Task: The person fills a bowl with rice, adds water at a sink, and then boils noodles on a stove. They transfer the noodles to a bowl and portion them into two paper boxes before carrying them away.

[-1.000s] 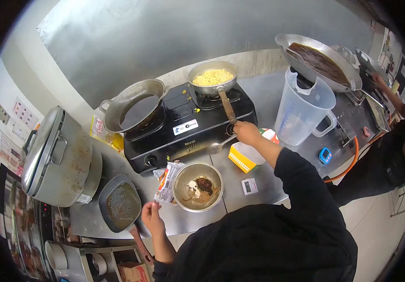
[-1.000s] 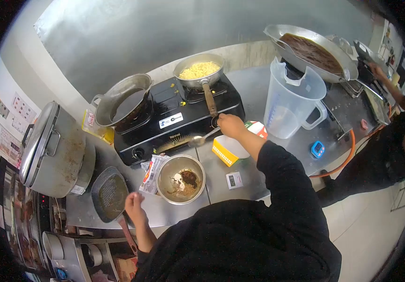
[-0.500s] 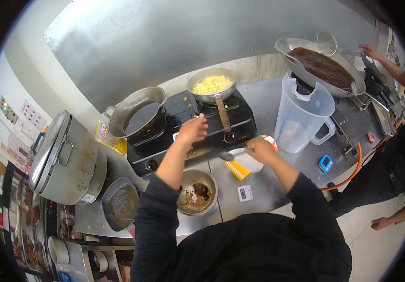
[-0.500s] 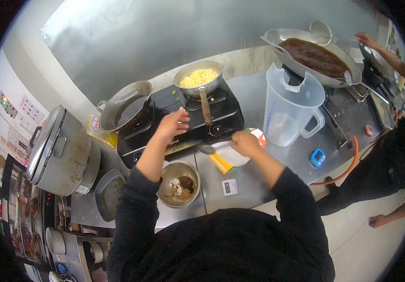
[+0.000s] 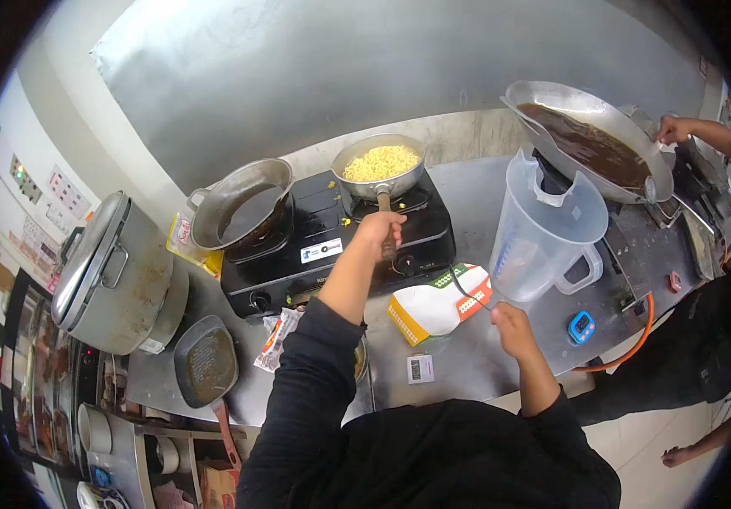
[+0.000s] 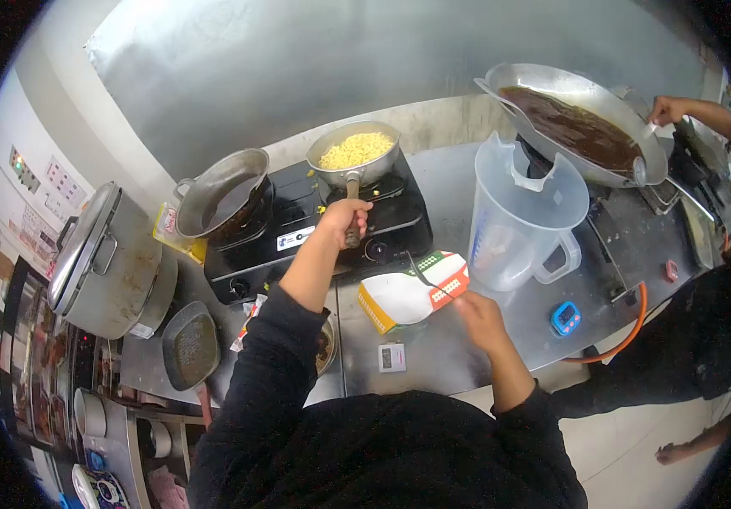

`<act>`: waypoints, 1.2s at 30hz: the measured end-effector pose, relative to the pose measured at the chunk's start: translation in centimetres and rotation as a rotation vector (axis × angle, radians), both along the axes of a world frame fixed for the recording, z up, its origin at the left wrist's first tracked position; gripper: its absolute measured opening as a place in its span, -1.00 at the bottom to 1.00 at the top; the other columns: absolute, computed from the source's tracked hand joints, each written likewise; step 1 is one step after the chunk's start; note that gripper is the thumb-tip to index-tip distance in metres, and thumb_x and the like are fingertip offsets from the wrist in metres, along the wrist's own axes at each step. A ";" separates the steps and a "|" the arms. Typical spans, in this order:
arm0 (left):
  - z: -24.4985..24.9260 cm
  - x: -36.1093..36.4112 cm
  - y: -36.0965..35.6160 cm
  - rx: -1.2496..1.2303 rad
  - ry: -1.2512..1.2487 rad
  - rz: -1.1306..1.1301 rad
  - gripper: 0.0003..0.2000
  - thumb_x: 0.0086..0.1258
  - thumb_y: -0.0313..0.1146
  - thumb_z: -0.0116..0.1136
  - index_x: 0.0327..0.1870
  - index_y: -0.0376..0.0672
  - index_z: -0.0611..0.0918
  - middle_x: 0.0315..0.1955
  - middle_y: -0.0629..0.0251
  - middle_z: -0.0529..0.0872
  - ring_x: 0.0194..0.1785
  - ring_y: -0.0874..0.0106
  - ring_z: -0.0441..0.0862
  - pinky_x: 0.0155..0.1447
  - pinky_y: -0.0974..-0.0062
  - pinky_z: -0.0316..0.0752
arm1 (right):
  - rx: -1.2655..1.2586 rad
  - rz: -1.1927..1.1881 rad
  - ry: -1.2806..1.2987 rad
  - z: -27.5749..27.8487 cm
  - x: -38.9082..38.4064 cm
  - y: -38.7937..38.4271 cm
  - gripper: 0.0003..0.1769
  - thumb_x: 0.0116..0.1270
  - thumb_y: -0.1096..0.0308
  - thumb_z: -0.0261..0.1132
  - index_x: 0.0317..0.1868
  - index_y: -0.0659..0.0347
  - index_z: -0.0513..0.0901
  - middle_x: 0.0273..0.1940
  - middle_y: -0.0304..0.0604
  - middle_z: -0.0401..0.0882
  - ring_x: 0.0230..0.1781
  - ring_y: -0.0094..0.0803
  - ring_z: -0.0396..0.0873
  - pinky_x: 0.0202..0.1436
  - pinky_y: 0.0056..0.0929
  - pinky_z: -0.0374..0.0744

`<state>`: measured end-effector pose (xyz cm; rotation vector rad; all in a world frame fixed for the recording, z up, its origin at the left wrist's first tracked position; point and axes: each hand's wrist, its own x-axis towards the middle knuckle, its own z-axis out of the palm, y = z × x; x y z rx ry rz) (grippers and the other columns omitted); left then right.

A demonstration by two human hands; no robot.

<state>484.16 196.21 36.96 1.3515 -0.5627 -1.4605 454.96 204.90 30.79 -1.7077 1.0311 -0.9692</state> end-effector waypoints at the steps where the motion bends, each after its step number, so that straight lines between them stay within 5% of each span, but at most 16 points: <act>1: 0.0 0.4 0.5 0.006 0.010 -0.006 -0.83 0.06 -0.45 0.11 -0.66 -0.12 0.40 -0.79 0.43 0.37 -0.74 0.53 0.33 -0.62 0.54 0.30 | -0.016 -0.005 -0.053 -0.6 -0.7 -0.6 -0.66 0.20 0.20 0.12 -0.57 0.32 0.41 -0.66 -0.16 0.32 -0.57 -0.50 0.29 -0.48 -0.48 0.29; 5: 0.8 0.8 4.0 0.029 -0.037 -0.006 -0.86 0.09 -0.45 0.10 -0.61 -0.11 0.40 -0.77 0.46 0.37 -0.73 0.59 0.32 -0.63 0.59 0.28 | -0.110 -0.018 0.021 1.3 -1.1 -2.1 -0.68 0.29 0.25 -0.02 -0.51 0.32 0.42 -0.63 -0.12 0.35 -0.49 -0.43 0.36 -0.41 -0.46 0.33; 13: 2.6 1.7 16.9 -0.053 -0.141 -0.100 -0.85 0.02 -0.44 0.14 -0.50 -0.15 0.39 -0.74 0.48 0.38 -0.76 0.60 0.34 -0.68 0.64 0.24 | -0.443 -0.069 0.210 8.8 4.8 -4.1 -0.77 0.28 0.28 -0.03 -0.32 0.26 0.45 -0.47 0.08 0.49 -0.42 0.03 0.46 -0.37 -0.20 0.38; 21: 4.7 2.1 31.9 0.074 -0.168 -0.121 -0.85 0.04 -0.49 0.13 -0.50 -0.17 0.37 -0.76 0.42 0.37 -0.80 0.58 0.32 -0.73 0.62 0.24 | -0.875 0.010 0.796 15.4 14.3 -1.0 -0.86 0.07 0.40 0.06 -0.34 0.25 0.45 -0.46 0.03 0.54 -0.39 -0.08 0.53 -0.36 -0.17 0.46; 29: 3.2 2.5 42.2 0.214 -0.024 -0.089 -0.82 0.02 -0.53 0.15 -0.46 -0.20 0.36 -0.75 0.41 0.38 -0.80 0.60 0.32 -0.73 0.65 0.25 | -0.652 0.643 0.721 13.6 18.8 4.5 -0.84 -0.10 0.27 0.20 -0.55 0.19 0.54 -0.57 -0.08 0.53 -0.48 -0.15 0.53 -0.38 -0.24 0.46; 36: 2.0 3.0 46.0 0.189 -0.059 -0.019 -0.82 0.01 -0.52 0.15 -0.46 -0.21 0.37 -0.73 0.41 0.39 -0.79 0.61 0.33 -0.72 0.66 0.26 | -0.402 0.840 0.600 12.1 22.1 9.9 -0.82 -0.14 0.26 0.27 -0.60 0.20 0.53 -0.59 -0.08 0.52 -0.51 -0.19 0.50 -0.41 -0.32 0.42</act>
